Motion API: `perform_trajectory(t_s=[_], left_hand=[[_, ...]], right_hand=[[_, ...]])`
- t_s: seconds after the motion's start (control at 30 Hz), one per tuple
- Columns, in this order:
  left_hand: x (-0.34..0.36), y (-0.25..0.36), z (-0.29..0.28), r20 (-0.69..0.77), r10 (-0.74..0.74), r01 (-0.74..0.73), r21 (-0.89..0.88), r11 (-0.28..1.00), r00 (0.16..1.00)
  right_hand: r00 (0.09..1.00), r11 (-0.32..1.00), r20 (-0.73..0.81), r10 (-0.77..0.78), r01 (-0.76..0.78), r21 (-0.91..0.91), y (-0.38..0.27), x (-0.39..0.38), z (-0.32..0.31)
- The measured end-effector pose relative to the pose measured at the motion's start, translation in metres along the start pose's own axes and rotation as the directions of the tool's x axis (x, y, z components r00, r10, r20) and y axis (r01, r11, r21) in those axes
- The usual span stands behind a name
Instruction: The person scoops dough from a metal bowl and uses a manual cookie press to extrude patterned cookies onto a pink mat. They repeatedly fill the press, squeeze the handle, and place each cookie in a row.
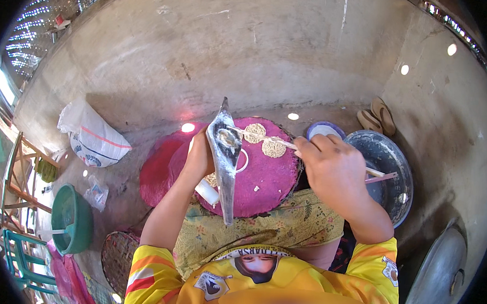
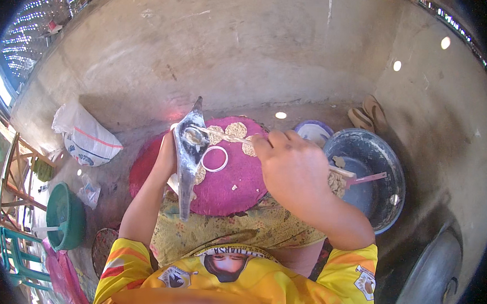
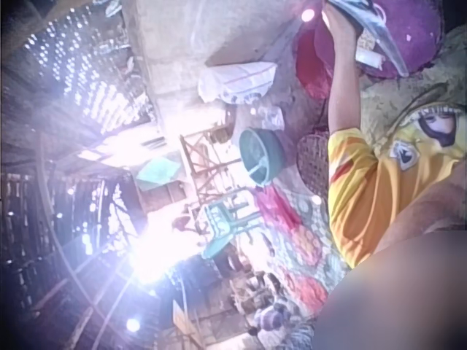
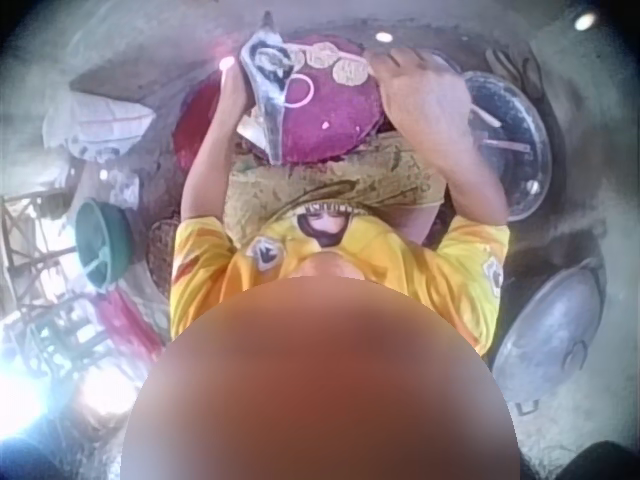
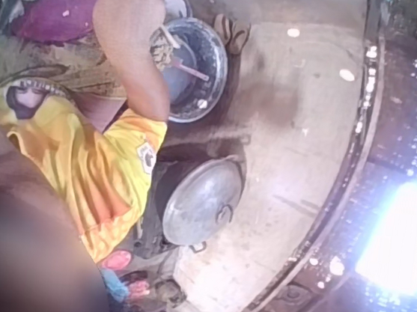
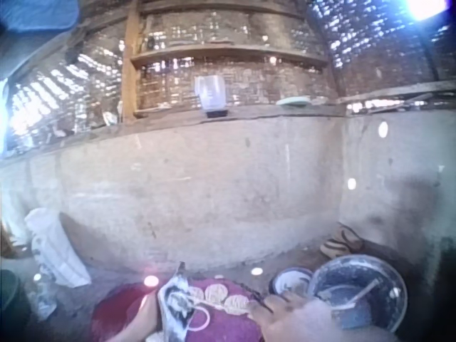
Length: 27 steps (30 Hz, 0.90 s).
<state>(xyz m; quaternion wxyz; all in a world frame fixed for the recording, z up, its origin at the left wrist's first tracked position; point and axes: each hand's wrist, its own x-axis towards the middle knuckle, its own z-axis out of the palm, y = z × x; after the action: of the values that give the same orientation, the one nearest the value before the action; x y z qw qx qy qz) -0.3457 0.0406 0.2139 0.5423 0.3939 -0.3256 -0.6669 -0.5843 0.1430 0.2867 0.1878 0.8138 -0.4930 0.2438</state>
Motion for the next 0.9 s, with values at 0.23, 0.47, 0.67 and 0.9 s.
perform_trajectory(t_s=[0.23,0.47,0.67,0.9], left_hand=[[0.008,-0.006,-0.010,0.091,0.142,-0.166,0.389,0.906,0.986],[-0.002,0.048,-0.016,0.157,0.193,-0.234,0.315,0.920,0.969],[-0.001,0.064,-0.023,0.309,0.238,-0.209,-0.123,0.970,0.921],[-0.001,0.051,-0.023,0.251,0.350,-0.268,-0.309,0.913,0.902]], right_hand=[[0.997,0.999,0.058,-0.052,0.053,-0.012,-0.013,-0.008,0.014],[0.990,0.921,0.058,0.132,-0.144,0.362,0.019,-0.025,0.015],[0.950,0.650,0.250,0.187,-0.310,0.694,0.012,-0.051,0.100],[0.822,0.111,0.521,0.228,-0.554,0.825,-0.027,-0.069,0.122]])
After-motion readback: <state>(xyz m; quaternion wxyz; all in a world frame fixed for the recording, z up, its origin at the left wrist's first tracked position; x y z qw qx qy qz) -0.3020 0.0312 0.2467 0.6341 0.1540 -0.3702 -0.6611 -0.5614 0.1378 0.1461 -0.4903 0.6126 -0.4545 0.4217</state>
